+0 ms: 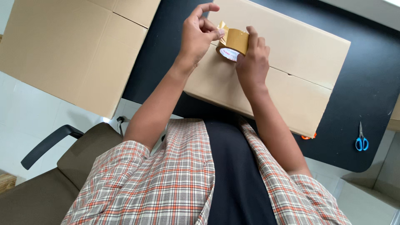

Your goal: The person unfolds a flat cardboard sheet and folds the bottom flaps together to form a box, then uses tape and scissors to secure the bottom before turning the box over and repeating the process to close the top.

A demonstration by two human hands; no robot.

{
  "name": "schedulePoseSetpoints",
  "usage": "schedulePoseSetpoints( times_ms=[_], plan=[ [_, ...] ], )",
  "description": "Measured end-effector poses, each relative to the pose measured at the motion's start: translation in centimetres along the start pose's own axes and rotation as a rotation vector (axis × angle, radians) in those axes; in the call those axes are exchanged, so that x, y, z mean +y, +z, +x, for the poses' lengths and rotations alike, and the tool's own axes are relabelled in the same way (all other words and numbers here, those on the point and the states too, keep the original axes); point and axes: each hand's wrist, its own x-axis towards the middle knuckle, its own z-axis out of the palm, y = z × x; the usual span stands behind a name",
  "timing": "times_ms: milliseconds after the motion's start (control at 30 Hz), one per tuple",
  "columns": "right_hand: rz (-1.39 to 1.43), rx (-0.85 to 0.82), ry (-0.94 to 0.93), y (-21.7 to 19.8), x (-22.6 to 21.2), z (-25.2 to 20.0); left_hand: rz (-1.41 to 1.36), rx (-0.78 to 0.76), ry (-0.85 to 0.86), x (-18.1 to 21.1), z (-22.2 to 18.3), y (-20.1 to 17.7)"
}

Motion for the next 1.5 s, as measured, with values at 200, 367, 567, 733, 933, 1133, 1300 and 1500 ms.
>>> schedulePoseSetpoints(
  times_ms=[200,367,567,733,933,1133,1300,1500],
  plan=[
    [-0.128,-0.029,0.002,0.9,-0.7,-0.2,0.002,0.010,-0.367,-1.1,0.3,-0.9],
    [-0.262,0.052,-0.046,2.2,-0.6,0.2,-0.086,-0.134,-0.725,-3.4,2.6,-2.2],
    [-0.249,0.067,-0.086,1.9,-0.8,0.2,-0.221,-0.309,-1.021,-4.7,3.9,-4.3],
    [-0.265,0.082,-0.102,1.6,-0.8,0.3,-0.146,-0.222,-0.734,-5.2,4.0,-4.2],
    [-0.215,0.082,-0.100,0.6,-0.8,0.6,0.229,-0.173,0.087,-3.8,3.3,-3.3],
    [-0.210,0.071,-0.081,-0.4,-0.9,0.7,0.402,-0.084,0.216,-3.4,3.4,-3.0],
    [-0.223,0.031,-0.032,-1.7,-0.5,-0.1,0.335,-0.056,0.165,-4.6,3.1,-2.5],
    [-0.100,0.044,0.004,-4.6,3.2,-0.1,0.480,0.080,0.312,-5.2,4.1,-7.8]
  ],
)
